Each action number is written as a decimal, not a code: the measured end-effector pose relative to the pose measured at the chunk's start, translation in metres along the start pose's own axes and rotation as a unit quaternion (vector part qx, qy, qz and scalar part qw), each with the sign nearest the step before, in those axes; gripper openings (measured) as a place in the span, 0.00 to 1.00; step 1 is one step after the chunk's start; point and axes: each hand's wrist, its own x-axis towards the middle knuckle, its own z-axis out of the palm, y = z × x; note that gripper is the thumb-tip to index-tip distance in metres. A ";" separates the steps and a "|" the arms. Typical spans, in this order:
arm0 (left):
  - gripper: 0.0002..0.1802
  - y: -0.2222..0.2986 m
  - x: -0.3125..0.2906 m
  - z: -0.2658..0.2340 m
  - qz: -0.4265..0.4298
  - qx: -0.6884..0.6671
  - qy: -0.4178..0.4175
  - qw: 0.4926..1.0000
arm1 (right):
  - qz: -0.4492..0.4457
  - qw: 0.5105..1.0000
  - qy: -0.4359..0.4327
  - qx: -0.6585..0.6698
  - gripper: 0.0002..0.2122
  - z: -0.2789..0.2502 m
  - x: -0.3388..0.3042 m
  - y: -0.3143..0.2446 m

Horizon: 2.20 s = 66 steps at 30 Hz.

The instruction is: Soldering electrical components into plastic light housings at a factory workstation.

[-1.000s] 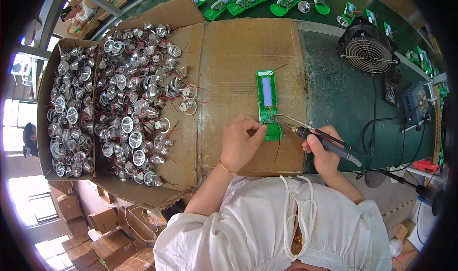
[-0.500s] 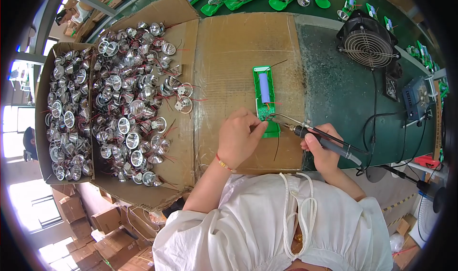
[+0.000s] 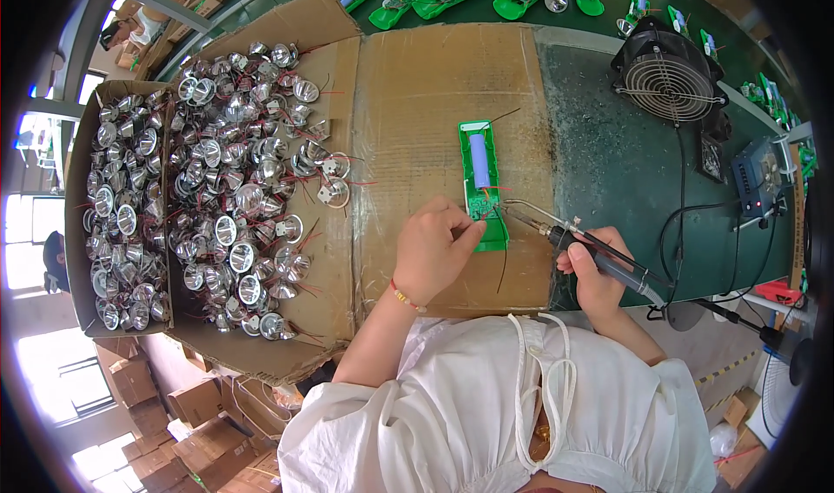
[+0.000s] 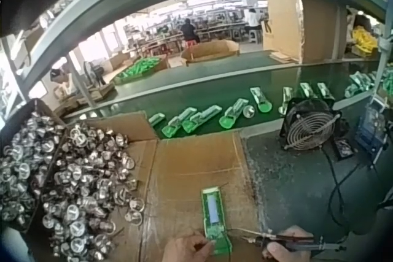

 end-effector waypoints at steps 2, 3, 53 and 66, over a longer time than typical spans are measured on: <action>0.09 -0.002 0.000 0.001 -0.004 0.000 0.000 1.000 | -0.003 1.000 -0.001 -0.003 0.06 -0.002 0.001 0.000; 0.09 -0.003 0.000 0.001 -0.003 -0.002 0.001 1.000 | -0.006 1.000 0.003 0.003 0.06 -0.003 0.001 0.002; 0.09 0.040 0.071 0.022 0.182 0.371 0.051 0.909 | 0.046 0.992 0.100 0.061 0.05 -0.041 0.023 0.015; 0.19 -0.038 0.022 -0.039 -0.006 0.432 0.214 0.876 | 0.007 0.992 0.125 0.017 0.07 -0.040 0.031 0.019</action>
